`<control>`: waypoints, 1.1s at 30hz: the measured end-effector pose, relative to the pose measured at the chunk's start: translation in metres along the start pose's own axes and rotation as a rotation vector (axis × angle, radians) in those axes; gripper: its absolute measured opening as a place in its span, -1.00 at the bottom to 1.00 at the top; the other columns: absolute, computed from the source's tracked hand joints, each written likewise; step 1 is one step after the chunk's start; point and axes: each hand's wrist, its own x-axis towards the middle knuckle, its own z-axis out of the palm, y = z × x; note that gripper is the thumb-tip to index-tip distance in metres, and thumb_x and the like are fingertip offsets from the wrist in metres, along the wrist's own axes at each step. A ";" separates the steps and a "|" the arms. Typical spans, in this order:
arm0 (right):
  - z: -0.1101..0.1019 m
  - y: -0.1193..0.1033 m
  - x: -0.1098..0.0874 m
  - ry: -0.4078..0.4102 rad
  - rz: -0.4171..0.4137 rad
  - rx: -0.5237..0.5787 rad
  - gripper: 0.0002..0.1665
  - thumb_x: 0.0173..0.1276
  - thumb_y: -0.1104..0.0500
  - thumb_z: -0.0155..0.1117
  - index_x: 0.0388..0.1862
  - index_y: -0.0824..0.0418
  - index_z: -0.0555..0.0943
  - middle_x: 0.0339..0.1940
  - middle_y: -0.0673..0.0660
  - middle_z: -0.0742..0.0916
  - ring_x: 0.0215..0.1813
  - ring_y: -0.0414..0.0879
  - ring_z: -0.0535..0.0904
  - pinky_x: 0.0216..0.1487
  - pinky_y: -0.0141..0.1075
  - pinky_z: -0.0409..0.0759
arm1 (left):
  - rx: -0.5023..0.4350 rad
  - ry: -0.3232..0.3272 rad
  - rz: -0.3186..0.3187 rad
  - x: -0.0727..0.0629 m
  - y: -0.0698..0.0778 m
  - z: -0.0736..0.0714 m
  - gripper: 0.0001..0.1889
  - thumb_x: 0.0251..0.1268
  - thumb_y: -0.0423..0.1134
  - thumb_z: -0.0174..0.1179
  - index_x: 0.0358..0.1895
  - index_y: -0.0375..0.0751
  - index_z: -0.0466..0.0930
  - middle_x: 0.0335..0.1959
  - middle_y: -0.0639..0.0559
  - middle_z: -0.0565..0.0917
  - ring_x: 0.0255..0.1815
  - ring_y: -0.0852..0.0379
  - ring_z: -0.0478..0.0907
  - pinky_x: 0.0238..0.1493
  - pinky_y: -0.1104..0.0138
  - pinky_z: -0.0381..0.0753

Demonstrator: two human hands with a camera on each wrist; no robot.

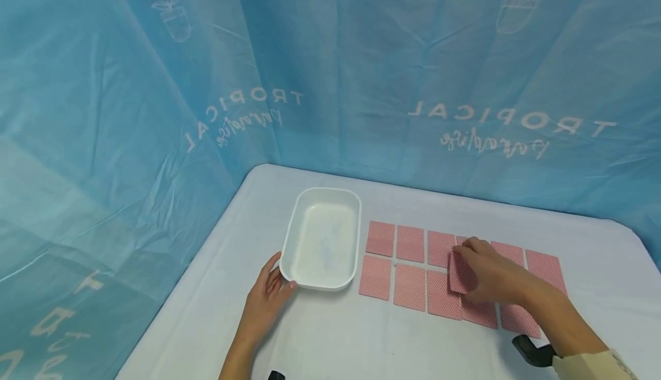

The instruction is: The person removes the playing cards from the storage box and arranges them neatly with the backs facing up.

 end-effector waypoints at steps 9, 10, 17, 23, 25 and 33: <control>0.001 0.008 -0.008 -0.005 0.024 0.019 0.11 -0.26 0.02 0.67 0.30 0.32 0.38 0.16 0.17 0.41 0.14 0.10 0.35 -0.08 -0.03 0.60 | -0.023 -0.021 -0.015 -0.006 0.022 -0.002 -0.24 0.23 -0.10 0.34 0.46 0.12 0.18 0.35 -0.04 0.36 0.35 0.11 0.29 0.27 0.38 0.28; 0.002 0.009 -0.010 -0.005 0.022 0.021 0.11 -0.26 0.01 0.68 0.30 0.33 0.39 0.15 0.17 0.42 0.13 0.11 0.35 -0.09 -0.02 0.60 | -0.021 -0.023 -0.020 -0.008 0.026 -0.003 -0.24 0.23 -0.12 0.34 0.47 0.09 0.18 0.35 -0.05 0.36 0.35 0.10 0.29 0.27 0.38 0.28; 0.007 0.018 -0.027 0.002 0.046 0.025 0.09 -0.28 0.04 0.67 0.28 0.33 0.40 0.14 0.22 0.43 0.16 0.16 0.37 -0.03 0.06 0.56 | 0.005 -0.032 -0.028 -0.012 0.036 -0.001 -0.24 0.25 -0.11 0.32 0.48 0.05 0.15 0.34 -0.07 0.37 0.34 0.12 0.30 0.25 0.40 0.30; 0.006 0.027 -0.037 -0.003 0.091 0.026 0.15 -0.31 -0.01 0.69 0.29 0.32 0.38 0.19 0.30 0.41 0.23 0.26 0.30 0.01 0.21 0.51 | -0.003 -0.040 -0.004 -0.010 0.033 -0.001 -0.25 0.25 -0.09 0.32 0.47 0.09 0.15 0.35 -0.06 0.36 0.35 0.13 0.29 0.25 0.42 0.29; 0.005 0.028 -0.040 0.001 0.098 0.018 0.17 -0.34 -0.02 0.69 0.30 0.33 0.37 0.17 0.28 0.42 0.18 0.22 0.33 -0.02 0.17 0.55 | -0.020 -0.041 0.003 -0.008 0.026 -0.001 -0.24 0.25 -0.08 0.32 0.47 0.10 0.16 0.35 -0.04 0.36 0.35 0.13 0.28 0.26 0.42 0.28; 0.004 0.037 -0.053 0.008 0.127 0.023 0.18 -0.40 0.02 0.71 0.27 0.35 0.38 0.12 0.22 0.43 0.10 0.13 0.33 -0.17 0.02 0.64 | 0.010 -0.002 0.010 0.000 0.000 0.001 -0.22 0.17 0.07 0.34 0.45 0.24 0.18 0.34 0.06 0.37 0.34 0.18 0.30 0.24 0.45 0.29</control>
